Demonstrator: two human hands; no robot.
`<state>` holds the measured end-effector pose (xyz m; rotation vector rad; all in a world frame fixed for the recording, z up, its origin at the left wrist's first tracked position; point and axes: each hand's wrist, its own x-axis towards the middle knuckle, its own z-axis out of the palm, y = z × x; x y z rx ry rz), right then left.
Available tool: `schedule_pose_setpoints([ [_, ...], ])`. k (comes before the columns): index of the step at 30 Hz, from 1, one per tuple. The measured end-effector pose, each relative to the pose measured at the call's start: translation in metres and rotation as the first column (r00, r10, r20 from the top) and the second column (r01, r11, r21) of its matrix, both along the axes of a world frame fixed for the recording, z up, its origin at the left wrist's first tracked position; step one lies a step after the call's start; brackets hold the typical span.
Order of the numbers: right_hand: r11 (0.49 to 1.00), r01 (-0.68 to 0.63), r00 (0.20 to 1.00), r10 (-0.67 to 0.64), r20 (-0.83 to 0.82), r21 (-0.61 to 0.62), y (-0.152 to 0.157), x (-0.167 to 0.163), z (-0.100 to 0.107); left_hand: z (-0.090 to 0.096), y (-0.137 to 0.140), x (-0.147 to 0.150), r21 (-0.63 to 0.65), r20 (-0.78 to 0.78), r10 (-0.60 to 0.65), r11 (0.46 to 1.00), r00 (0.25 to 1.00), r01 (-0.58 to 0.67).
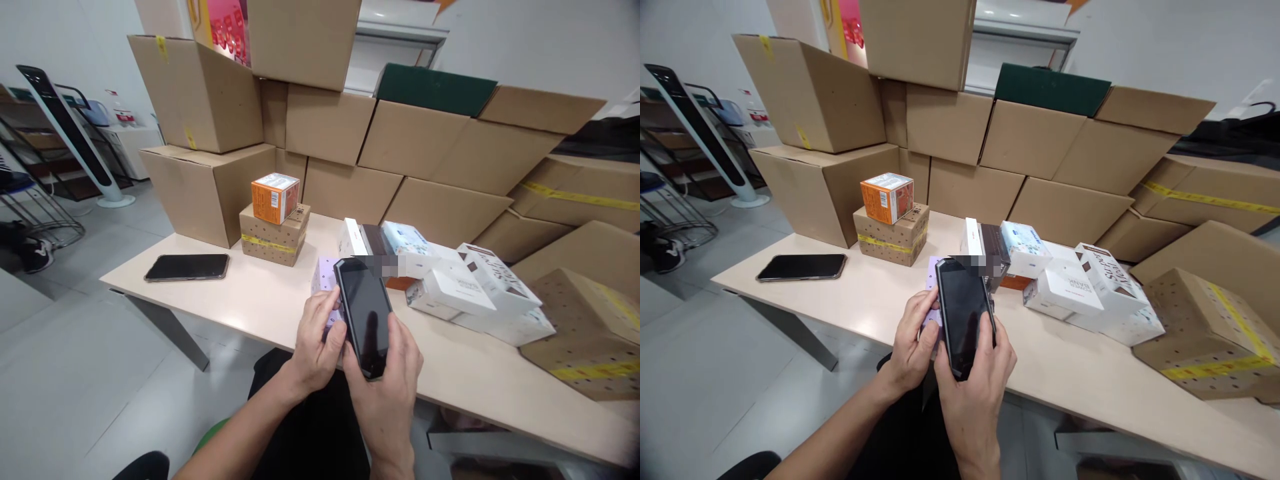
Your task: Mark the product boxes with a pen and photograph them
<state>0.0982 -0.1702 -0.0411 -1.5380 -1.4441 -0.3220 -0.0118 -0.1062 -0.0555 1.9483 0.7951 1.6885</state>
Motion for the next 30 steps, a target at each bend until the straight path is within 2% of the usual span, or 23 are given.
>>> schedule_pose_setpoints([
  [6,1.000,-0.002,1.000,0.002,-0.028,0.005,0.002,-0.002,-0.001,-0.002,0.000,0.000,0.050,-0.071,0.062,0.997,0.996,-0.059],
  [14,0.999,0.010,0.998,-0.008,-0.060,0.035,0.002,-0.001,-0.002,-0.002,0.000,-0.001,0.045,-0.107,0.078,0.996,0.991,-0.073],
  [17,0.998,0.065,0.992,-0.064,-0.110,0.002,-0.004,0.013,-0.005,0.001,-0.002,-0.001,0.094,-0.151,0.114,0.990,0.982,-0.101],
  [20,0.982,0.187,0.973,-0.191,-0.127,-0.040,-0.013,0.039,-0.011,0.007,-0.005,-0.001,0.165,-0.234,0.192,0.974,0.953,-0.156],
  [25,0.899,0.418,0.908,-0.419,0.021,-0.127,-0.039,0.098,-0.030,0.020,-0.012,0.009,0.245,-0.377,0.413,0.908,0.829,-0.341],
  [30,0.736,0.614,0.789,-0.586,0.187,-0.284,-0.060,0.141,-0.049,0.031,-0.018,0.024,0.319,-0.537,0.564,0.824,0.628,-0.468],
])
